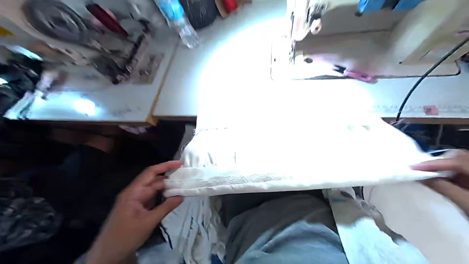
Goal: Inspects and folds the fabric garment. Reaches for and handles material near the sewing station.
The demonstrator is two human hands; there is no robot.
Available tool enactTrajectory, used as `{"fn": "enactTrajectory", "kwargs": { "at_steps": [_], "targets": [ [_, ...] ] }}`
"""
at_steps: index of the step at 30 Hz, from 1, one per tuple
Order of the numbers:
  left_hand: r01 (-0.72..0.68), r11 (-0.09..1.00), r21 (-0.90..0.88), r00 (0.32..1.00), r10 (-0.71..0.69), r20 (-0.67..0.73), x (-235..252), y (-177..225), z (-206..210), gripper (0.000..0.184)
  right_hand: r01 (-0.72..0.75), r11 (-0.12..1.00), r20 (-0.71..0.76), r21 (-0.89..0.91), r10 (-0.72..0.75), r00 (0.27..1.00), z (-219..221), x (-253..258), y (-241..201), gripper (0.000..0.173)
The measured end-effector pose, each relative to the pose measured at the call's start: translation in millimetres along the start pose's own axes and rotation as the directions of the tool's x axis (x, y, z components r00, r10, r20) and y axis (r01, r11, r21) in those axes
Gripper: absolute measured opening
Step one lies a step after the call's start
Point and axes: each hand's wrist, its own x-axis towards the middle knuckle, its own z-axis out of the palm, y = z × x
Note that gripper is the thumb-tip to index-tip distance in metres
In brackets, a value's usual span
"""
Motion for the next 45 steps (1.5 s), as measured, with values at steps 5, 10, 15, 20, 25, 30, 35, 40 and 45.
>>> {"fn": "enactTrajectory", "kwargs": {
  "at_steps": [5,10,15,20,25,30,35,40,45],
  "targets": [
    [0.452,0.861,-0.232,0.891,-0.427,0.151,-21,-109,90,0.061,-0.315,0.949,0.142,0.016,0.310,0.940,72,-37,76,0.030],
    [0.563,0.761,-0.322,0.824,-0.548,0.145,-11,-119,100,0.023,-0.585,0.784,0.123,0.206,0.572,0.811,68,-34,68,0.037],
    [0.603,0.718,-0.348,0.781,-0.620,0.074,12,-106,114,0.024,-0.686,0.590,0.070,0.425,0.735,0.675,91,-19,60,0.025],
    [0.423,0.877,-0.227,0.875,-0.461,-0.148,8,-111,127,0.014,-0.541,0.690,-0.057,0.480,0.640,0.766,95,-28,67,0.043],
    [0.318,0.873,0.370,0.942,-0.245,-0.232,4,-97,133,0.056,-0.525,0.823,-0.161,-0.216,0.501,0.850,91,-25,58,0.044],
    [-0.241,0.930,0.278,0.970,0.238,0.046,44,-27,189,0.048,-0.110,0.949,0.089,-0.294,0.142,0.986,138,35,-6,0.034],
    [-0.389,0.830,0.399,0.907,0.269,0.325,50,-64,223,0.063,0.044,0.918,0.453,-0.394,0.152,0.878,194,29,31,0.056],
    [-0.197,0.858,0.474,0.979,0.152,0.134,18,-89,203,0.088,-0.184,0.890,0.154,-0.418,0.269,0.951,168,-8,61,0.062],
    [0.083,0.996,0.030,0.983,-0.077,-0.166,5,-94,186,0.075,-0.351,0.923,-0.091,-0.159,0.341,0.936,144,-28,82,0.059]
  ]
}}
